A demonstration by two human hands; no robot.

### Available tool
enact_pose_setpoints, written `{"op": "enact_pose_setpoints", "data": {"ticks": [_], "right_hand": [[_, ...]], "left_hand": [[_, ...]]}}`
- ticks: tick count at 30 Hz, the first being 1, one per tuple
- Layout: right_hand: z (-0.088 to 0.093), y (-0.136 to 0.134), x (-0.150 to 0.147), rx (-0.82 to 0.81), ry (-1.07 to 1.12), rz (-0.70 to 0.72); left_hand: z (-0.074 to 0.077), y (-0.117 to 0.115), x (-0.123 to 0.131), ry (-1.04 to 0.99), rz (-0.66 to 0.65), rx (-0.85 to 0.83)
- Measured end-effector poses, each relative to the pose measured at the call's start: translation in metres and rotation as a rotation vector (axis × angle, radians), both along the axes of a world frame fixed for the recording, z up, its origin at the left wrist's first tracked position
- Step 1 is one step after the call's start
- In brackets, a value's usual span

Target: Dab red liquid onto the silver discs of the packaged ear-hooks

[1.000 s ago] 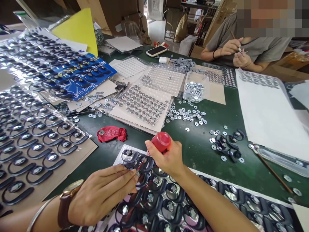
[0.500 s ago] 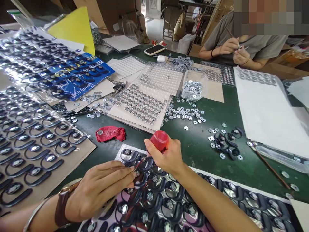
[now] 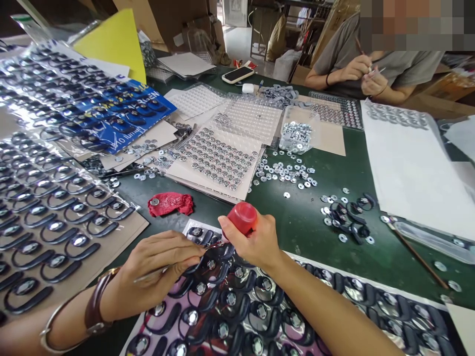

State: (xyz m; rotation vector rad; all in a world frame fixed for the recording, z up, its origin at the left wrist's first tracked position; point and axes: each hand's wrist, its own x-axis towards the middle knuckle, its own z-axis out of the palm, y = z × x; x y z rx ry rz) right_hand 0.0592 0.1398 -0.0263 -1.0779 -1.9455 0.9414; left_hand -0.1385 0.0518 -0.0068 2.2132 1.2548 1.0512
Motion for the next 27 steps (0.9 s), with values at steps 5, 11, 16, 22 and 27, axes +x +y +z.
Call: {"op": "enact_pose_setpoints", "data": {"ticks": [5, 11, 16, 22, 27], "right_hand": [[-0.004, -0.002, -0.003, 0.023, 0.053, 0.055], [0.021, 0.004, 0.004, -0.202, 0.108, 0.116], [0.027, 0.003, 0.035, -0.214, 0.233, -0.038], [0.003, -0.008, 0.054, 0.111, 0.126, -0.21], [-0.002, -0.008, 0.053, 0.129, 0.104, -0.144]], "left_hand": [[0.004, 0.005, 0.0, -0.042, 0.065, -0.078], [0.005, 0.003, 0.001, -0.012, 0.066, -0.028], [0.01, -0.006, 0.013, 0.184, -0.168, 0.228], [0.009, 0.003, 0.039, 0.399, -0.301, 0.374], [0.001, 0.005, 0.046, 0.422, -0.309, 0.399]]}}
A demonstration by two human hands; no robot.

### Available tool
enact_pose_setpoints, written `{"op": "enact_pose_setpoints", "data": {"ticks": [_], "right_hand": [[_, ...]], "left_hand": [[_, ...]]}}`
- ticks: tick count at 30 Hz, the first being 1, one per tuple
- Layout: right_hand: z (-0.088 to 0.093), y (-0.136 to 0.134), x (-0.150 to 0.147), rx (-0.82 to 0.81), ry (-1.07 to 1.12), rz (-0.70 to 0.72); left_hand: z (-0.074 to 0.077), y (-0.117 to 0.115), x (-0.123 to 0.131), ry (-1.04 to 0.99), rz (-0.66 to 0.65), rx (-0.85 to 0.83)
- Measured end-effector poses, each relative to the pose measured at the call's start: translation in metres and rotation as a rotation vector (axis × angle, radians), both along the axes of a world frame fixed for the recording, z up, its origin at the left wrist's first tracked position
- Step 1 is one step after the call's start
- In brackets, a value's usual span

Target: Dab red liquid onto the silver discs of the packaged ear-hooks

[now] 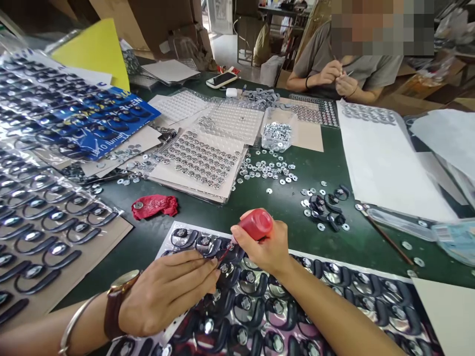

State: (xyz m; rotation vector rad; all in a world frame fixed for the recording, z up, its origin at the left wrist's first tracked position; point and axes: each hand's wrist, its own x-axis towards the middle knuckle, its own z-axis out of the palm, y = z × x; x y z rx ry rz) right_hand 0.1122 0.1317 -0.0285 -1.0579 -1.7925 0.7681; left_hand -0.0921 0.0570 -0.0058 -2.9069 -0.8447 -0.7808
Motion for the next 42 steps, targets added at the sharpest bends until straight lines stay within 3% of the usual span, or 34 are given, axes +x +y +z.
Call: {"op": "enact_pose_setpoints", "data": {"ticks": [9, 20, 42], "right_hand": [[-0.0034, -0.0014, -0.0008, -0.02, -0.004, 0.097], [-0.0036, 0.0007, -0.0015, 0.113, -0.076, 0.021], [-0.0038, 0.0002, 0.0001, 0.076, -0.101, -0.04]], "left_hand": [[-0.0008, -0.0074, 0.0046, 0.048, -0.025, 0.031], [0.0024, -0.0061, 0.005, 0.04, -0.007, 0.015], [0.0048, -0.004, 0.0054, 0.034, 0.026, 0.009]]}}
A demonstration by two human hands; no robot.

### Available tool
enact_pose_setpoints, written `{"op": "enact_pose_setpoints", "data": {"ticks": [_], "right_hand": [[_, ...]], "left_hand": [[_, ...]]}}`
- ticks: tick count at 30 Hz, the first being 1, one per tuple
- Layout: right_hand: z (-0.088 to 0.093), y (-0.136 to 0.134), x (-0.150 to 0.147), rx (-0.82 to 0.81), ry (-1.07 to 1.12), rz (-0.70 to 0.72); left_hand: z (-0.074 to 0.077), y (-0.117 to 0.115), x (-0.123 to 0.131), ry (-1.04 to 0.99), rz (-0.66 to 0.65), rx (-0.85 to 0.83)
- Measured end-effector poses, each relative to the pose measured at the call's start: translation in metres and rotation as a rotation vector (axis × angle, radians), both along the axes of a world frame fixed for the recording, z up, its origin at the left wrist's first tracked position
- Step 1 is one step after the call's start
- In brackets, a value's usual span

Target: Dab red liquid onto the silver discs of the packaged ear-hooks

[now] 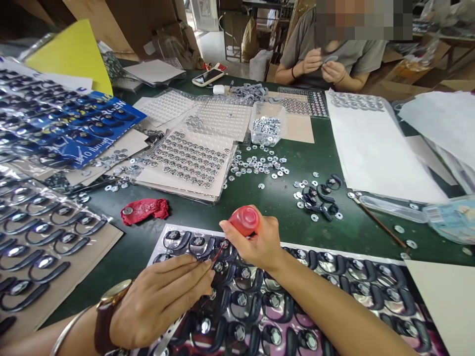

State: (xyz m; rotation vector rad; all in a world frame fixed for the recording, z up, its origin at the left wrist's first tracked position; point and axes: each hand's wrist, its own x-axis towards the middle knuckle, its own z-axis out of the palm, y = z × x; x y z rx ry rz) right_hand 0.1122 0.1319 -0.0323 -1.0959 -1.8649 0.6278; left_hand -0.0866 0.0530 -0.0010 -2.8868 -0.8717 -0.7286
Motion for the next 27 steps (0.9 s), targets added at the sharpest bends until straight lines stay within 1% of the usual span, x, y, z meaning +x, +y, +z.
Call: {"op": "enact_pose_setpoints", "data": {"ticks": [8, 13, 18, 21, 24, 27], "right_hand": [[-0.001, 0.0005, 0.0023, -0.035, -0.018, -0.025], [-0.0013, 0.0004, 0.0028, -0.001, 0.004, -0.044], [-0.0042, 0.0004, 0.004, -0.075, 0.013, -0.017], [-0.0048, 0.0002, 0.0049, -0.073, 0.003, -0.019], [-0.0025, 0.0005, 0.0051, -0.075, -0.004, -0.009], [0.0019, 0.001, 0.0046, -0.073, -0.013, 0.01]], "left_hand": [[-0.0016, -0.0004, -0.0014, -0.004, -0.01, -0.017], [0.0006, 0.0002, 0.0003, -0.024, 0.004, -0.015], [0.0017, 0.0012, 0.0014, -0.03, 0.009, -0.006], [-0.0008, 0.0008, -0.0003, -0.021, -0.001, -0.01], [-0.0028, 0.0002, -0.0024, -0.025, -0.003, -0.028], [-0.0015, 0.0017, -0.0034, -0.049, -0.005, -0.062]]}}
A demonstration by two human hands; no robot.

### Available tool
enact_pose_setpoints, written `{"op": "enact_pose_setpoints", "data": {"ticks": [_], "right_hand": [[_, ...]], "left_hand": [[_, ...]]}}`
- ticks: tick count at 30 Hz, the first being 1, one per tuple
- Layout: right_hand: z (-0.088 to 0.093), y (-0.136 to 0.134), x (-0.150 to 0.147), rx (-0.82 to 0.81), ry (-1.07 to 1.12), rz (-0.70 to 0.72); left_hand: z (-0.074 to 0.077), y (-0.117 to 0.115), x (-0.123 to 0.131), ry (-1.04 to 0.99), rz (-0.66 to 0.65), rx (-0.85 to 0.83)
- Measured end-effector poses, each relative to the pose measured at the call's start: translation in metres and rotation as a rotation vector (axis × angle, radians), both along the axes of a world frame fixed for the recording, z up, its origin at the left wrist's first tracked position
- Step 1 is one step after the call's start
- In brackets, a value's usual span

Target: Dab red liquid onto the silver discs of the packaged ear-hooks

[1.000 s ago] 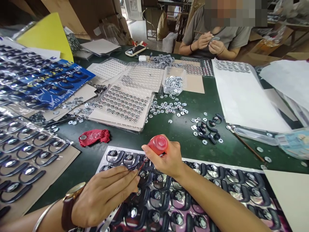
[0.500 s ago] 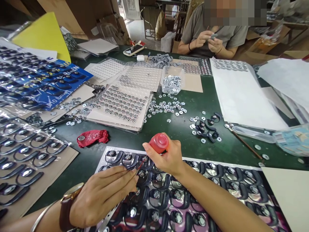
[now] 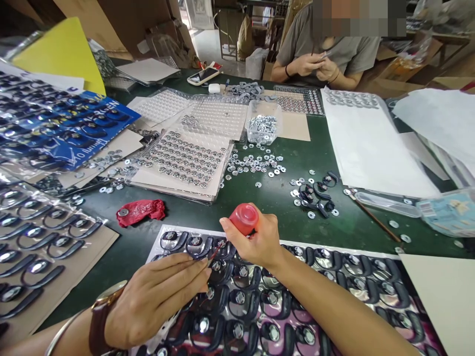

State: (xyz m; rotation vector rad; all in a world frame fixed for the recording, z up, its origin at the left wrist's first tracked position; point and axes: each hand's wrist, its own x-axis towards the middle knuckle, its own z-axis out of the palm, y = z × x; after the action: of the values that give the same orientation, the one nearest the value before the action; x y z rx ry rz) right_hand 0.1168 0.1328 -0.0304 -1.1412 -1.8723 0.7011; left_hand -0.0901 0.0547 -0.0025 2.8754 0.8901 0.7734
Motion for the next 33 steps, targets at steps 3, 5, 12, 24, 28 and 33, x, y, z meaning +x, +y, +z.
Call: {"op": "enact_pose_setpoints", "data": {"ticks": [3, 5, 12, 24, 28, 33], "right_hand": [[0.003, 0.0, -0.001, 0.017, -0.003, 0.008], [0.004, 0.0, -0.001, 0.04, 0.006, -0.004], [0.005, -0.001, -0.001, 0.016, 0.005, 0.017], [0.003, -0.003, -0.005, 0.01, 0.027, 0.095], [0.015, 0.0, -0.002, -0.121, 0.067, 0.152], [0.032, -0.005, 0.003, -0.29, 0.119, 0.135]], "left_hand": [[0.004, 0.003, 0.0, -0.026, -0.004, -0.048], [0.005, 0.005, -0.001, -0.049, -0.011, -0.083], [-0.003, 0.005, -0.005, -0.147, 0.038, -0.159], [-0.001, 0.019, -0.003, -0.458, 0.255, -0.435], [-0.004, 0.017, -0.006, -0.453, 0.252, -0.408], [-0.001, -0.003, -0.012, -0.275, 0.051, -0.219]]}}
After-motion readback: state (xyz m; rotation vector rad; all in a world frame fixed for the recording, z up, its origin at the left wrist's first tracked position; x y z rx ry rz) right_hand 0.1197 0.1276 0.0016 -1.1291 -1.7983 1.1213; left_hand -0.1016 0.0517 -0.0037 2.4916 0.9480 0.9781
